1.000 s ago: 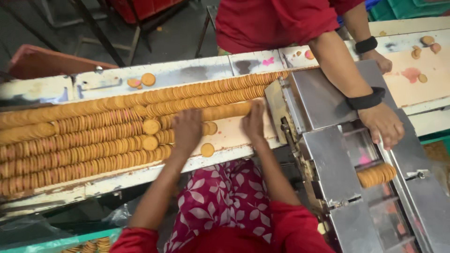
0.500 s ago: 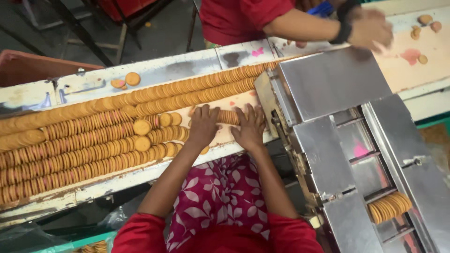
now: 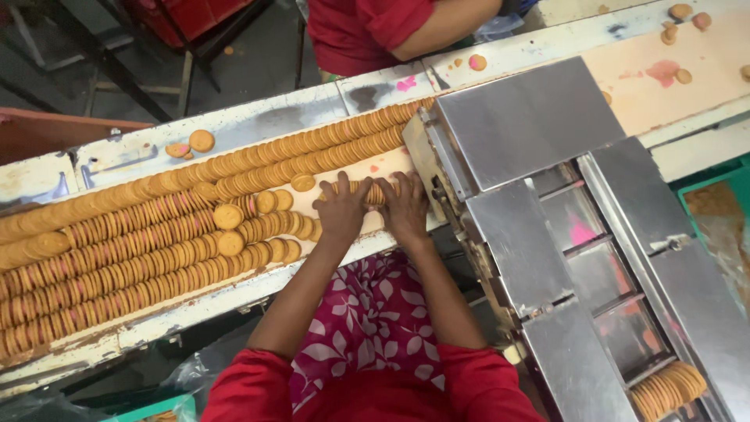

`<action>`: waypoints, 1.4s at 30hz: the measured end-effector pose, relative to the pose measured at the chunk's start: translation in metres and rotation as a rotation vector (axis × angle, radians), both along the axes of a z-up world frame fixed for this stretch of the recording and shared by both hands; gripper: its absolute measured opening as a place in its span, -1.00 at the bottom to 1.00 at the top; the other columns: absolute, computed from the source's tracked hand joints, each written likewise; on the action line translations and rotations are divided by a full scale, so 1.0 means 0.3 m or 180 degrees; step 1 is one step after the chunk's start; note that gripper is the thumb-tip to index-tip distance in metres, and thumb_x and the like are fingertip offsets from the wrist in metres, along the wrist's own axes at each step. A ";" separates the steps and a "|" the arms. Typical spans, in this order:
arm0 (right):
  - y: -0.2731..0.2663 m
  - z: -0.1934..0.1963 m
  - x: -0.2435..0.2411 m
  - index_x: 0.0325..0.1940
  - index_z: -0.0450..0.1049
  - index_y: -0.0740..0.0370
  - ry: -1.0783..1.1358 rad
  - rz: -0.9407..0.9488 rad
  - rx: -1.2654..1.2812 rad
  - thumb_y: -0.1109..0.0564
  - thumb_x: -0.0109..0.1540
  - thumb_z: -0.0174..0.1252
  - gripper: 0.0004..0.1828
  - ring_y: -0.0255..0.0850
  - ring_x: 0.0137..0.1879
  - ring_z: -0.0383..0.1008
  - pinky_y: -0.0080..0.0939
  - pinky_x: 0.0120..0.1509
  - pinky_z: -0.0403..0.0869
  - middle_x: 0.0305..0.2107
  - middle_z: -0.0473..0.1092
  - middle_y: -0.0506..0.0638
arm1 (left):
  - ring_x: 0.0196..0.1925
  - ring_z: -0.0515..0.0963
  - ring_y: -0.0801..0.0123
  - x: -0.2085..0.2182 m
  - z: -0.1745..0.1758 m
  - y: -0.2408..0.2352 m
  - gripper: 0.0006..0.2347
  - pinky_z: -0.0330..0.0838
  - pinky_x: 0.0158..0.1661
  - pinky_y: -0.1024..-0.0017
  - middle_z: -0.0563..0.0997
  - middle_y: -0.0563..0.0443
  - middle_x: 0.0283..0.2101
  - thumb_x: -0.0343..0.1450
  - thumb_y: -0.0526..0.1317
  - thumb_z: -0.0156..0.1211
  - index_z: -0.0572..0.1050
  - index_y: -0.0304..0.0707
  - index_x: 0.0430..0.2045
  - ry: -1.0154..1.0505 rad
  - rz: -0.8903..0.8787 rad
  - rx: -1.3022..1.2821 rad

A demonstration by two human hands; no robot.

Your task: The person stacks round cookies from a conveyor belt into vertical columns and places them into a green bin. Another worker in red is visible nearby, also handling cookies on a separate belt.

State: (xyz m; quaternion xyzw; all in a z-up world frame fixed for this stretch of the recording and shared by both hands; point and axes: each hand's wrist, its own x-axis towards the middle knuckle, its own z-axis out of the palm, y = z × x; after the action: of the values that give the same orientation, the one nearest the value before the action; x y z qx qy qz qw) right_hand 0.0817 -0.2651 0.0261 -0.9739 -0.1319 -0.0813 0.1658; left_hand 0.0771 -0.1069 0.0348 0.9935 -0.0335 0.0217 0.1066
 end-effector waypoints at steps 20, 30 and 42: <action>-0.525 0.744 -0.299 0.40 0.32 0.18 -0.1743 -0.0049 0.1385 -0.17 0.29 0.27 -0.31 0.15 0.35 0.31 0.14 0.50 0.23 0.23 0.36 0.13 | 0.05 0.48 -0.05 -0.281 0.758 -0.244 -0.55 0.45 -0.11 0.01 0.47 -0.10 0.04 0.40 0.10 0.27 0.43 0.19 0.19 -0.0896 -0.1375 -0.1470; -1.089 0.702 -0.686 0.34 0.35 -0.27 0.0768 -0.0915 -0.1095 0.07 0.10 0.29 -0.29 0.07 0.47 0.07 0.43 0.37 0.18 0.27 0.24 0.00 | 0.12 0.45 -0.23 -0.322 0.741 -0.783 -0.50 0.51 -0.12 -0.08 0.44 -0.15 0.14 0.32 0.08 0.29 0.41 0.27 0.20 -0.0552 -0.1800 -0.0779; -1.312 0.749 -0.735 0.43 0.29 -0.13 0.0390 -0.0662 -0.0031 0.35 0.19 0.12 -0.26 0.03 0.39 0.33 -0.03 0.37 0.36 0.35 0.29 -0.01 | 0.25 0.39 -0.19 -0.162 0.644 -1.156 -0.56 0.48 0.04 -0.09 0.38 -0.21 0.27 0.35 0.02 0.25 0.45 0.21 0.16 0.0020 -0.1011 -0.0045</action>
State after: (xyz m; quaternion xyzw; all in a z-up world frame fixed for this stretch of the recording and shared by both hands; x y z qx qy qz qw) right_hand -0.1388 -0.6587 0.2508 -0.9863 -0.0201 -0.0379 0.1595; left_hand 0.0285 -0.4537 0.2281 0.9750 -0.1898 0.0017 0.1159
